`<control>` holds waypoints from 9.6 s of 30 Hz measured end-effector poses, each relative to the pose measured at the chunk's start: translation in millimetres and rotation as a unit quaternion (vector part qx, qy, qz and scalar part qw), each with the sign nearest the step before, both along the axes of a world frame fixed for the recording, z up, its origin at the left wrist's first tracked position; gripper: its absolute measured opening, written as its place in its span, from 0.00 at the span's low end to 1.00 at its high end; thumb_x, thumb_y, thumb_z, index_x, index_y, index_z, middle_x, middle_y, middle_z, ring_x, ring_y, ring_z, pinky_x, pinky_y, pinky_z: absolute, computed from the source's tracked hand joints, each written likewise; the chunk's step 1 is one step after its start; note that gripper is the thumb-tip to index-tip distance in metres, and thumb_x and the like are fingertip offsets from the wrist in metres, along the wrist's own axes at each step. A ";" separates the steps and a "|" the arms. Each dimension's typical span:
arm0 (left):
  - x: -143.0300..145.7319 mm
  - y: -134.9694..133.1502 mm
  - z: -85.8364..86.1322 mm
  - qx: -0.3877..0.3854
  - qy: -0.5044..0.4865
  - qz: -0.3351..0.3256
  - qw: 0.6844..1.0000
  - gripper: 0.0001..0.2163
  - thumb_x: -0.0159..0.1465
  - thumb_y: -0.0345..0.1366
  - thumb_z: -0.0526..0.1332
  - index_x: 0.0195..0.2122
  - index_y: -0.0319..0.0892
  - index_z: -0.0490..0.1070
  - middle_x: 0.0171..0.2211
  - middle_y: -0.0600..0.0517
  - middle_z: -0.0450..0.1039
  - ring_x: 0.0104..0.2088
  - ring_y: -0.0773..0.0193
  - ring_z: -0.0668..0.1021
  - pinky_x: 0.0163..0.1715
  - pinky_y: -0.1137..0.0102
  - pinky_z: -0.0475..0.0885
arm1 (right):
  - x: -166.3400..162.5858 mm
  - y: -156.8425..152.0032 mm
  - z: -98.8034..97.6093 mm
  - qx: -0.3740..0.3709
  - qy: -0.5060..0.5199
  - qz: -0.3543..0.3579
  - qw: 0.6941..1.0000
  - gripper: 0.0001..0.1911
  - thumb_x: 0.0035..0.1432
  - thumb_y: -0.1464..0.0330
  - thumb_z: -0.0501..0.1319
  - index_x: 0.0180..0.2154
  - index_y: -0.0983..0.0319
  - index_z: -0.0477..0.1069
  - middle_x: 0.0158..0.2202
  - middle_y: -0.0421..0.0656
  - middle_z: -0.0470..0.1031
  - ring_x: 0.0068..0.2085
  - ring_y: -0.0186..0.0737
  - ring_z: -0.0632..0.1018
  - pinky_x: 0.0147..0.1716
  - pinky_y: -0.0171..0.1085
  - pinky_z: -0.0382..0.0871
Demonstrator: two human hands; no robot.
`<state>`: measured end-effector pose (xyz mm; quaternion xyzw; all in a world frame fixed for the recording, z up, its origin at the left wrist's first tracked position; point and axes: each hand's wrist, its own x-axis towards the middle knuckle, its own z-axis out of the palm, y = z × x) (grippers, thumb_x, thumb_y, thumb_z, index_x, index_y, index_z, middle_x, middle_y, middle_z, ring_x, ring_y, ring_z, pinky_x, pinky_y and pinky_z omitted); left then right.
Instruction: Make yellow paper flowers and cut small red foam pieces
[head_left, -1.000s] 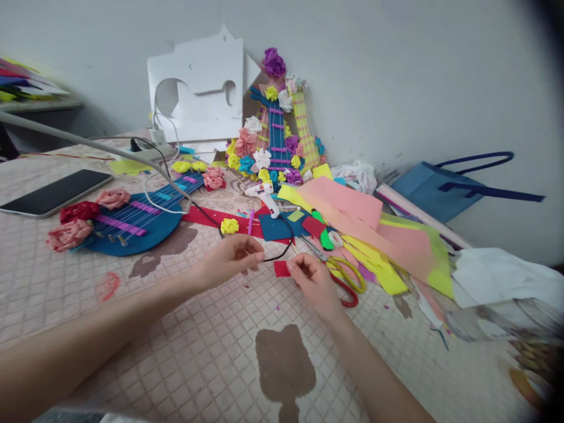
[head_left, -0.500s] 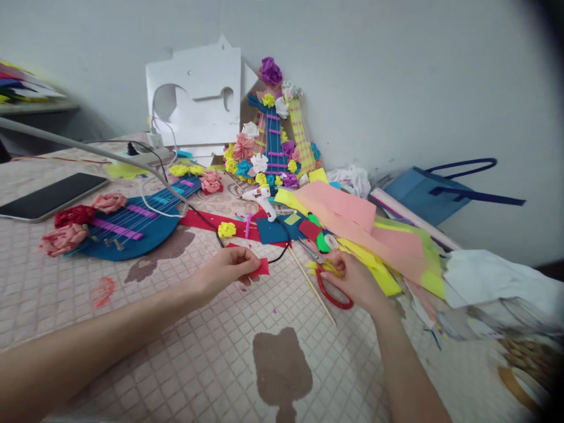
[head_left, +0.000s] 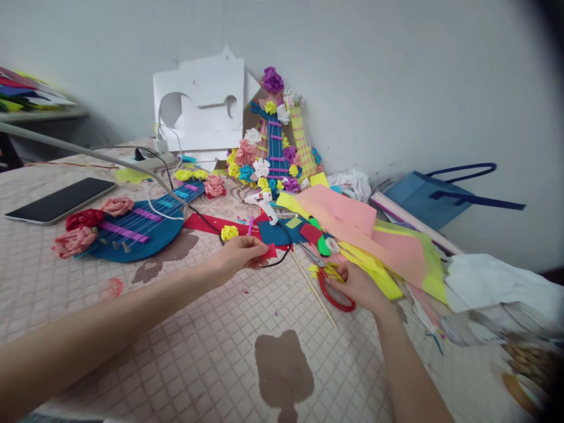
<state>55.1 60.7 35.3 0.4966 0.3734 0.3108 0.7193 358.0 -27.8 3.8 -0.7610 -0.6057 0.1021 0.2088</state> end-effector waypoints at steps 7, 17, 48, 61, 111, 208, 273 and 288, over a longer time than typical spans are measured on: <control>2.0 4.8 -2.7 -0.022 -0.039 0.018 0.999 0.10 0.53 0.37 0.67 0.26 0.37 0.68 0.26 0.52 0.73 0.26 0.70 0.75 0.29 0.74 0.69 | 9.8 -5.1 8.3 -0.016 0.023 -0.026 0.999 0.16 0.46 0.56 0.64 0.28 0.59 0.64 0.24 0.41 0.72 0.26 0.42 0.73 0.24 0.37 0.62; -0.6 -12.3 -8.0 0.044 -0.006 -0.017 0.999 0.12 0.55 0.42 0.65 0.26 0.38 0.68 0.23 0.52 0.72 0.24 0.69 0.73 0.27 0.73 0.68 | -80.7 -2.6 30.3 0.033 0.492 0.068 0.867 0.18 0.44 0.60 0.69 0.34 0.58 0.65 0.26 0.36 0.66 0.22 0.32 0.67 0.21 0.33 0.62; -0.1 -30.2 0.3 0.021 0.050 -0.090 0.994 0.10 0.54 0.37 0.65 0.25 0.39 0.65 0.20 0.56 0.71 0.23 0.70 0.72 0.25 0.74 0.64 | -148.9 -5.4 17.9 0.055 0.612 0.002 0.789 0.14 0.46 0.68 0.68 0.31 0.60 0.63 0.23 0.33 0.65 0.19 0.26 0.62 0.18 0.29 0.53; -0.9 -30.1 -1.8 0.016 0.031 -0.074 0.997 0.11 0.55 0.40 0.64 0.26 0.38 0.66 0.23 0.54 0.72 0.24 0.70 0.72 0.26 0.74 0.64 | -151.2 -9.5 11.8 0.054 0.632 0.027 0.773 0.11 0.54 0.62 0.64 0.33 0.60 0.65 0.21 0.35 0.67 0.20 0.29 0.65 0.19 0.29 0.56; -13.0 -20.8 17.3 0.068 -0.048 -0.047 0.995 0.13 0.55 0.41 0.66 0.26 0.38 0.66 0.26 0.52 0.75 0.29 0.67 0.77 0.35 0.70 0.71 | -144.0 -22.9 20.0 0.038 0.546 0.099 0.831 0.20 0.59 0.49 0.52 0.33 0.60 0.63 0.19 0.34 0.59 0.18 0.30 0.63 0.16 0.29 0.60; -10.3 -24.9 24.1 -0.040 -0.216 0.103 0.970 0.11 0.53 0.31 0.68 0.25 0.40 0.63 0.24 0.55 0.75 0.28 0.67 0.79 0.35 0.72 0.73 | -164.0 -28.8 34.8 -0.060 0.349 0.083 0.932 0.18 0.53 0.52 0.57 0.30 0.60 0.60 0.19 0.32 0.56 0.20 0.30 0.61 0.17 0.30 0.57; -24.1 1.5 27.3 0.004 -0.171 0.012 0.985 0.11 0.51 0.35 0.70 0.26 0.39 0.67 0.26 0.52 0.76 0.27 0.65 0.80 0.32 0.72 0.75 | -150.8 -33.9 31.2 -0.041 0.331 0.072 0.940 0.14 0.52 0.58 0.58 0.25 0.59 0.59 0.18 0.33 0.59 0.19 0.30 0.60 0.16 0.30 0.54; -26.9 5.2 28.9 0.005 -0.168 0.001 0.986 0.12 0.52 0.36 0.69 0.27 0.38 0.66 0.25 0.52 0.75 0.27 0.65 0.79 0.32 0.71 0.74 | -147.7 -32.9 22.8 -0.035 0.340 0.069 0.937 0.14 0.53 0.58 0.57 0.24 0.59 0.58 0.19 0.35 0.62 0.20 0.31 0.63 0.17 0.29 0.56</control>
